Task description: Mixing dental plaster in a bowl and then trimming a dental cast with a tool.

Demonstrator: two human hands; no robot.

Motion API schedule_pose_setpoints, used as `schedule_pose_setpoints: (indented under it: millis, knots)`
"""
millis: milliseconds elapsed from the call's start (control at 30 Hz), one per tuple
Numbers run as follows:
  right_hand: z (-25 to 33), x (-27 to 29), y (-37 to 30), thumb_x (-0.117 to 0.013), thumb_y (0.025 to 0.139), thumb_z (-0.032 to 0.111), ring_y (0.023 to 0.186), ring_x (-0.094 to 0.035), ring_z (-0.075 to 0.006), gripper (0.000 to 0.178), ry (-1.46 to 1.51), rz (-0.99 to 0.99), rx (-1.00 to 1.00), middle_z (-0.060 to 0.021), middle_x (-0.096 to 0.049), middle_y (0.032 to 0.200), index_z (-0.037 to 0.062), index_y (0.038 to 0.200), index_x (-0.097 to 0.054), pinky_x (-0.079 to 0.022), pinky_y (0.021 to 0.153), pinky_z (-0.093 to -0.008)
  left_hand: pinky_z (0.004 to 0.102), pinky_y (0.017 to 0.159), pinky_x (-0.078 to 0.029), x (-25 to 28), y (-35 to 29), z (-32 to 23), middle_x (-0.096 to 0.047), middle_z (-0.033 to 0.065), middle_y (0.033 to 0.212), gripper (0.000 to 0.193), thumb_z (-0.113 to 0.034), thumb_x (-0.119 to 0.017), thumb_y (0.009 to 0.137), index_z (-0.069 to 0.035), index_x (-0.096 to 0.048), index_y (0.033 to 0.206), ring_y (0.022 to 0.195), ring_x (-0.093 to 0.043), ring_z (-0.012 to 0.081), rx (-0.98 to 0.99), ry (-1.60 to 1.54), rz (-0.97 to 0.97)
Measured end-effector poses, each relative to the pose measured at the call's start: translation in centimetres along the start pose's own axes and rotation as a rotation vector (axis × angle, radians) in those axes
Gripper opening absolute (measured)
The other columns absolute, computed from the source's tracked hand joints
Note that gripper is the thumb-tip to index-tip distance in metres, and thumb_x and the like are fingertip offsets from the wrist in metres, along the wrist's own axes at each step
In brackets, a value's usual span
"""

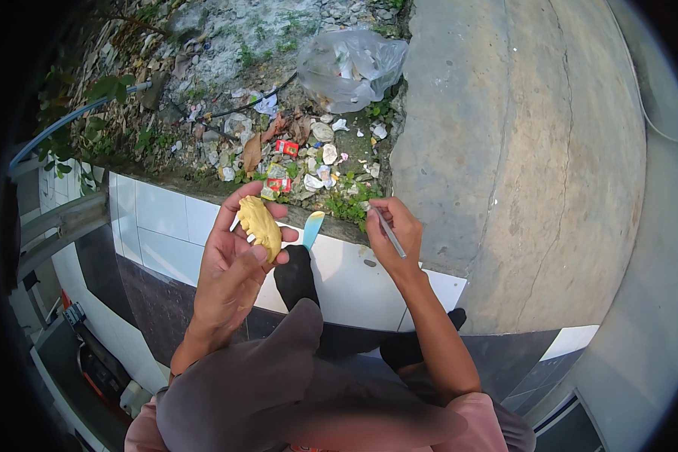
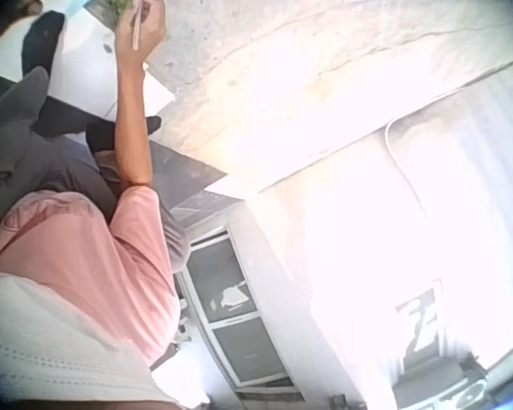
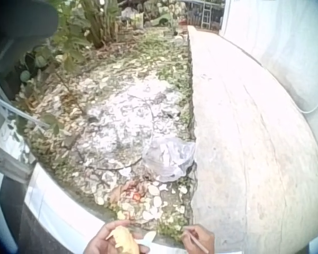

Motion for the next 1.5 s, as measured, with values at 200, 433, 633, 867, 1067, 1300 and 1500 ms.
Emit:
schedule_pose_setpoints:
  millis: [200, 433, 633, 867, 1067, 1300, 1500]
  knots:
    - [-2.8, -4.4, -6.1, -0.063, 0.073, 0.003, 0.064, -0.061, -0.0319, 0.019, -0.436, 0.282, 0.361, -0.0121, -0.054, 0.070, 0.0027, 0.089, -0.053, -0.050, 0.057, -0.0354, 0.0309, 0.086, -0.054, 1.9, 0.3, 0.5, -0.050, 0.0165, 0.122, 0.062, 0.007, -0.053, 0.082, -0.003, -0.028, 0.139, 0.106, -0.059, 0.0235, -0.026, 0.129, -0.124]
    - [-0.7, -2.2, -5.5, -0.062, 0.070, 0.002, 0.062, -0.061, -0.0292, 0.014, -0.346, 0.311, 0.381, -0.0114, -0.054, 0.072, 0.0037, 0.078, -0.051, -0.049, 0.053, -0.0379, 0.0316, 0.087, -0.053, 2.8, 0.5, 0.4, -0.051, 0.0150, 0.121, 0.060, 0.001, -0.056, 0.084, -0.004, -0.030, 0.138, 0.107, -0.059, 0.0230, -0.043, 0.120, -0.183]
    - [0.2, -3.3, -6.5, -0.062, 0.073, 0.001, 0.061, -0.062, -0.0264, 0.011, -0.197, 0.453, 0.338, -0.0121, -0.059, 0.072, 0.0028, 0.080, -0.054, -0.050, 0.054, -0.0343, 0.0306, 0.088, -0.052, 3.3, 0.7, -1.0, -0.051, 0.0153, 0.123, 0.062, -0.006, -0.056, 0.086, -0.003, -0.028, 0.141, 0.109, -0.058, 0.0230, -0.097, 0.088, -0.212]
    - [-2.4, -6.3, -3.3, -0.064, 0.077, 0.002, 0.071, -0.066, -0.0222, 0.013, 0.115, 0.093, 0.138, -0.0130, -0.065, 0.081, 0.0004, 0.089, -0.057, -0.052, 0.065, -0.0287, 0.0321, 0.087, -0.053, 3.3, 1.0, -1.3, -0.050, 0.0172, 0.125, 0.054, -0.002, -0.052, 0.090, -0.003, -0.029, 0.138, 0.109, -0.058, 0.0238, -0.132, 0.046, -0.192]
    - [-3.8, -8.8, -3.5, -0.064, 0.078, 0.001, 0.077, -0.068, -0.0216, 0.011, 0.337, -0.044, 0.007, -0.0158, -0.067, 0.089, -0.0013, 0.085, -0.055, -0.054, 0.070, -0.0292, 0.0277, 0.081, -0.054, 3.2, 0.6, -1.2, -0.051, 0.0155, 0.123, 0.066, -0.006, -0.062, 0.083, -0.001, -0.028, 0.139, 0.105, -0.058, 0.0205, -0.128, 0.154, -0.265]
    - [-4.3, -9.5, -3.8, -0.063, 0.079, 0.001, 0.077, -0.068, -0.0223, 0.010, 0.305, -0.053, -0.032, -0.0170, -0.067, 0.090, -0.0014, 0.084, -0.054, -0.055, 0.070, -0.0304, 0.0288, 0.083, -0.054, 3.4, 0.5, -0.9, -0.051, 0.0157, 0.123, 0.063, -0.008, -0.062, 0.085, -0.001, -0.029, 0.139, 0.107, -0.058, 0.0223, -0.139, 0.167, -0.277]
    - [-4.3, -9.7, -4.0, -0.062, 0.079, 0.001, 0.076, -0.068, -0.0223, 0.010, 0.348, -0.052, -0.062, -0.0179, -0.067, 0.092, -0.0016, 0.084, -0.054, -0.055, 0.070, -0.0304, 0.0329, 0.087, -0.052, 3.9, 0.5, -0.9, -0.050, 0.0172, 0.125, 0.058, -0.008, -0.057, 0.088, -0.001, -0.029, 0.138, 0.110, -0.057, 0.0246, -0.143, 0.119, -0.239]
Point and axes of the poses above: each hand's wrist, its own y-axis towards the middle knuckle, its own x-axis out of the back of the hand, z = x × y, the point moved 7 cm from there along y, towards the middle knuckle
